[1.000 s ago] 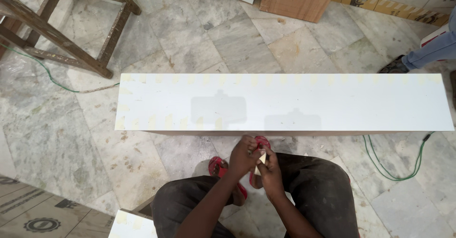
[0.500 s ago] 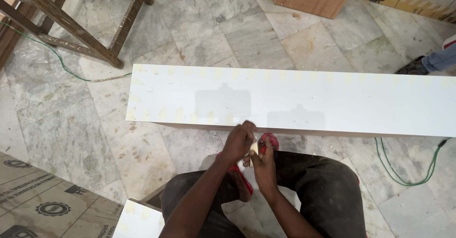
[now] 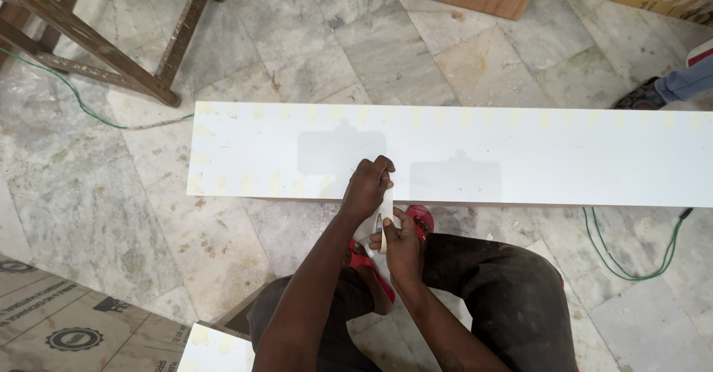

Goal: The person applies masking tape in short, evenly spaced segments along the edges of a long white board. They tear each piece by hand and press it down, working along the length of the board.

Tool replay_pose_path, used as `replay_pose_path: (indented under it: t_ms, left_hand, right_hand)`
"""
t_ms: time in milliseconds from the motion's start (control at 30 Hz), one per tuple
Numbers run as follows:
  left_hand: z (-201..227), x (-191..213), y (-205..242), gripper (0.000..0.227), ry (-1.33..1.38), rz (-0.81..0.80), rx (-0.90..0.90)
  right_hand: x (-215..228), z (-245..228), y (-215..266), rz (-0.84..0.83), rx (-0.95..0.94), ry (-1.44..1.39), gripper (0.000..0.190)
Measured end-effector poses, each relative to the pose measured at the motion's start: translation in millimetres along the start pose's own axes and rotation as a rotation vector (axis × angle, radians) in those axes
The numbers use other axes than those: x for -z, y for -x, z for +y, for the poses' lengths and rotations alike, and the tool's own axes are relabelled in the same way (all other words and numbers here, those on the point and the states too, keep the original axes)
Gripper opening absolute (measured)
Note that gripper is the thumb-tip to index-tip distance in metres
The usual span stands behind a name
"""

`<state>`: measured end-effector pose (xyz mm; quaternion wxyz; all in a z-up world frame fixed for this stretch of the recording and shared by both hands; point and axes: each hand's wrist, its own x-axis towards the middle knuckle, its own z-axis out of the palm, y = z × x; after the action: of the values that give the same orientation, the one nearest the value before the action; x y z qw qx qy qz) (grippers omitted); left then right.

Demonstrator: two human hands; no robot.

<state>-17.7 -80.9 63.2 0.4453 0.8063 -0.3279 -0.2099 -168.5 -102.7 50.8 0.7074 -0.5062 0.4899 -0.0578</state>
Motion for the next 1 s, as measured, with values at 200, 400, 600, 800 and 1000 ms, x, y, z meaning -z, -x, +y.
replay_pose_path:
  t_ms: [200, 400, 600, 800, 1000]
  left_hand:
    - [-2, -1, -1, 0.021, -0.027, 0.021, -0.017]
    - [-5, -7, 10, 0.019, -0.25, 0.1, -0.2]
    - [-10, -11, 15, 0.028, -0.301, 0.069, -0.2]
    - [-4, -10, 13, 0.059, -0.377, 0.109, -0.133]
    - [0, -5, -4, 0.063, -0.43, 0.107, -0.036]
  right_hand:
    - [-5, 0, -3, 0.003, -0.017, -0.047, 0.036]
    - [-5, 5, -11, -0.014, -0.044, -0.043, 0.042]
    - [-5, 7, -16, -0.016, -0.076, -0.042, 0.044]
    - [-8, 0, -15, -0.01, -0.102, 0.023, 0.04]
    - [-7, 7, -20, 0.018, -0.09, 0.064, 0.033]
